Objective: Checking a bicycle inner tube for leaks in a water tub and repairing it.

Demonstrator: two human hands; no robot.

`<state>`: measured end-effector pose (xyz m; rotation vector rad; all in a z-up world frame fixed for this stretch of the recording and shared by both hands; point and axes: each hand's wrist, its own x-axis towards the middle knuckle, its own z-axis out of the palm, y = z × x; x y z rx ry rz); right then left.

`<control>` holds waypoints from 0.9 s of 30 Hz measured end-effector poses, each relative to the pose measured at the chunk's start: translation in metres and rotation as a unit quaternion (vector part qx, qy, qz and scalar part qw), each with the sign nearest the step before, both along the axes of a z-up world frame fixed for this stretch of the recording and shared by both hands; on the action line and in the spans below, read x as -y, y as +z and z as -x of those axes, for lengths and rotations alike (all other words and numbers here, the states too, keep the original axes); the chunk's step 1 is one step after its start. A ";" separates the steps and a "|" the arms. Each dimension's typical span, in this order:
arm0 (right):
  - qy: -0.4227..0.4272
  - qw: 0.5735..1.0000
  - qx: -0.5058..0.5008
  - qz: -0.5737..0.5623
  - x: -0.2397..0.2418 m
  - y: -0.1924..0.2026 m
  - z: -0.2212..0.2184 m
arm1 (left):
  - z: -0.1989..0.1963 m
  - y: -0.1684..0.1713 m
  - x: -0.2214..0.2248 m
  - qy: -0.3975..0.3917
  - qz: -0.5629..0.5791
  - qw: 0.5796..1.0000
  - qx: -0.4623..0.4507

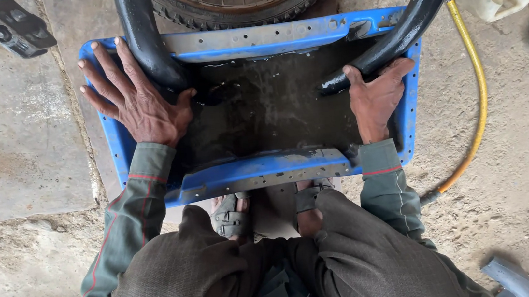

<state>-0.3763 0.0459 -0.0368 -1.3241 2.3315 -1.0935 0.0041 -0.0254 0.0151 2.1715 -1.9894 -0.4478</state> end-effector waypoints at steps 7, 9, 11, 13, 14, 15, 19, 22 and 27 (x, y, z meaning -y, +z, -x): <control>-0.002 1.000 0.015 0.002 0.000 0.002 -0.002 | -0.002 -0.001 -0.001 -0.003 0.000 1.000 -0.002; 0.002 1.000 0.009 0.003 -0.001 0.002 -0.002 | -0.002 -0.003 -0.001 -0.003 0.001 1.000 -0.004; 0.006 1.000 0.003 0.004 -0.001 0.003 -0.002 | -0.002 -0.003 -0.001 -0.003 0.002 1.000 -0.006; -0.002 1.000 0.003 0.001 -0.001 0.003 -0.003 | -0.003 -0.002 -0.002 -0.004 0.003 1.000 -0.006; -0.002 1.000 0.003 0.002 0.000 0.004 -0.003 | -0.003 -0.001 -0.002 -0.004 0.004 1.000 -0.006; -0.008 1.000 -0.005 -0.010 0.000 0.005 -0.003 | -0.003 -0.001 -0.003 -0.006 0.005 1.000 -0.007; -0.009 1.000 -0.004 -0.006 -0.001 0.005 -0.003 | -0.002 0.001 -0.003 -0.007 0.009 1.000 -0.013; -0.012 1.000 0.001 -0.007 -0.001 0.007 -0.003 | -0.004 -0.002 -0.003 -0.008 0.008 1.000 -0.013; 0.006 1.000 -0.006 0.013 -0.004 0.008 -0.003 | -0.005 -0.001 -0.004 -0.014 0.007 1.000 -0.009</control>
